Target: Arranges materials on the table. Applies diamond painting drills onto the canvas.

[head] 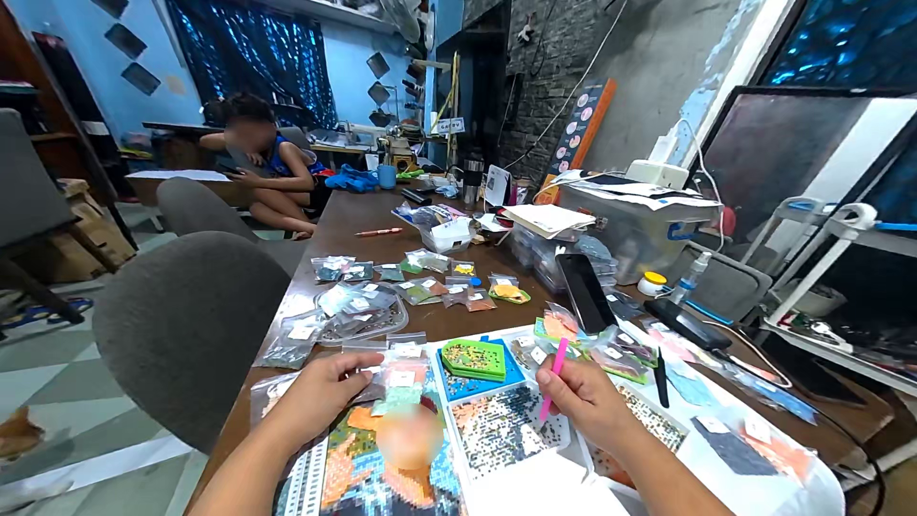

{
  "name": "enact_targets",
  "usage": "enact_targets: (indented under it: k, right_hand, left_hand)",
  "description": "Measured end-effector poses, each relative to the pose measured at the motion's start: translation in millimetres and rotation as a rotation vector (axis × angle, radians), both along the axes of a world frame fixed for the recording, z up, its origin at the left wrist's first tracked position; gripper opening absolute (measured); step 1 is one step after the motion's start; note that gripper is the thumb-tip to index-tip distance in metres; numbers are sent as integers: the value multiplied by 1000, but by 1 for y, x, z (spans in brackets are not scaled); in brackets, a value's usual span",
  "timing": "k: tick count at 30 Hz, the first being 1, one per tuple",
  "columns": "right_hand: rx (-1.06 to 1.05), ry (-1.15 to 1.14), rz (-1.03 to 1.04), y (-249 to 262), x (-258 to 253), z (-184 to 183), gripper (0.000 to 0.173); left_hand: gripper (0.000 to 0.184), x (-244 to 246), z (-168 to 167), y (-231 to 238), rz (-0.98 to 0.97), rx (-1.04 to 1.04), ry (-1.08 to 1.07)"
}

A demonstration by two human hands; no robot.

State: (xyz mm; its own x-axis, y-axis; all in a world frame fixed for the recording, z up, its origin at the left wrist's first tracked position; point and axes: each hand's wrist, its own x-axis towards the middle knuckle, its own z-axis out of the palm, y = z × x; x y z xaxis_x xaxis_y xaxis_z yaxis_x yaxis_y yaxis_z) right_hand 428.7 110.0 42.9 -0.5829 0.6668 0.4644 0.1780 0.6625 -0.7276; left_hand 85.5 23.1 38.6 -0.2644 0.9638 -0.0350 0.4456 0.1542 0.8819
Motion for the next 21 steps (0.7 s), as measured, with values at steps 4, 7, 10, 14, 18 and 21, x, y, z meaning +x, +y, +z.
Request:
enact_targets:
  k: [4,7,10,14,18,21]
  right_hand:
    - [17,-2,11,1,0,-1,38]
    - [26,2,25,0,1,-1,39]
    - [32,4,45,-1,0,-1,39]
    - [35,2,6,0,0,-1,39]
    - [-15,-2,-98,0,2,3,34]
    - [-40,-22,-134,0,4,5,33]
  left_hand:
    - [22,1,1,0,6,-1,-5]
    - [22,1,1,-1,4,-2,-15]
    - [22,1,1,-1,5,-4,-12]
    - [22,1,1,0,7,-8,-2]
    - [22,1,1,0,11,-4,-22]
    - [22,1,0,0,9,-1,-21]
